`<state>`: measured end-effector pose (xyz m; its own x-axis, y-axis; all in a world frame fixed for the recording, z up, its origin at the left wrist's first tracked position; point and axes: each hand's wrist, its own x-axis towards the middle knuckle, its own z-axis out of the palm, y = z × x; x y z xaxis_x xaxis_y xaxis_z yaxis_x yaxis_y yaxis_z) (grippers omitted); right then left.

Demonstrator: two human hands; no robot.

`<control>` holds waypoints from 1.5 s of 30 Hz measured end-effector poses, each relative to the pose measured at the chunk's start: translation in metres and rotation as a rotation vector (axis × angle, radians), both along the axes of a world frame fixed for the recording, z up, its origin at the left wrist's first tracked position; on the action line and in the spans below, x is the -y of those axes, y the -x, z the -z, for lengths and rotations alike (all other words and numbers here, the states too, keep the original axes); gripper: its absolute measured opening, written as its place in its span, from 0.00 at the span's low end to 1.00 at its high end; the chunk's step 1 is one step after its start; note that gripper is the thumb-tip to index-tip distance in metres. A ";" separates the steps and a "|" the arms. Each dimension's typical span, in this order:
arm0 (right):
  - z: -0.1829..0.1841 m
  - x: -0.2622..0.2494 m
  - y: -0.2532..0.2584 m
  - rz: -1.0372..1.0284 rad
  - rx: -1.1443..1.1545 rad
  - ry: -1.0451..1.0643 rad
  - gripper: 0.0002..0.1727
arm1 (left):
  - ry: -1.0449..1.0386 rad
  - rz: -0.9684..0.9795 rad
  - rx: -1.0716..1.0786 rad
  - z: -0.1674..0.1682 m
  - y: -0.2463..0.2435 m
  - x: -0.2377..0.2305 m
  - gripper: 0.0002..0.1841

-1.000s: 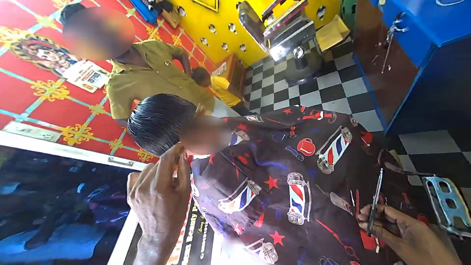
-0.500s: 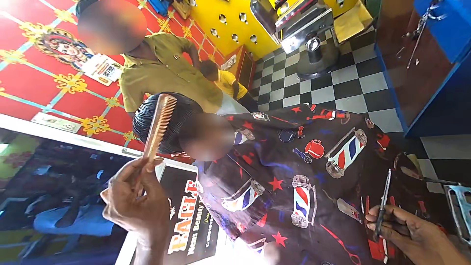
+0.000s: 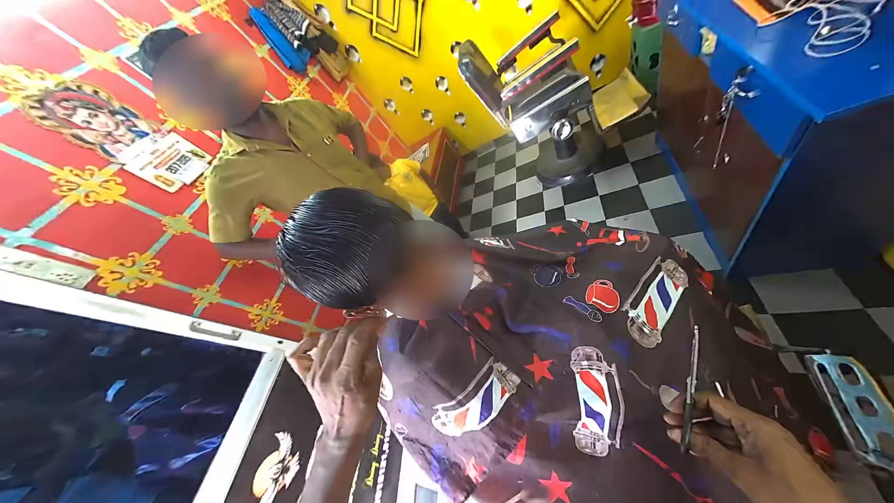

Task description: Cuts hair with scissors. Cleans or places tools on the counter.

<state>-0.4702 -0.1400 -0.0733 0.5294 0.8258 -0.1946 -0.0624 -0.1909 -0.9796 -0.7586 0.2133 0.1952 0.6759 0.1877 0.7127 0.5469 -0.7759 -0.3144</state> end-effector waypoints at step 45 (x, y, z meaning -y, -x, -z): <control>-0.135 -0.258 0.199 -0.108 -0.228 -0.640 0.12 | 0.134 0.533 0.063 -0.063 0.018 -0.057 0.14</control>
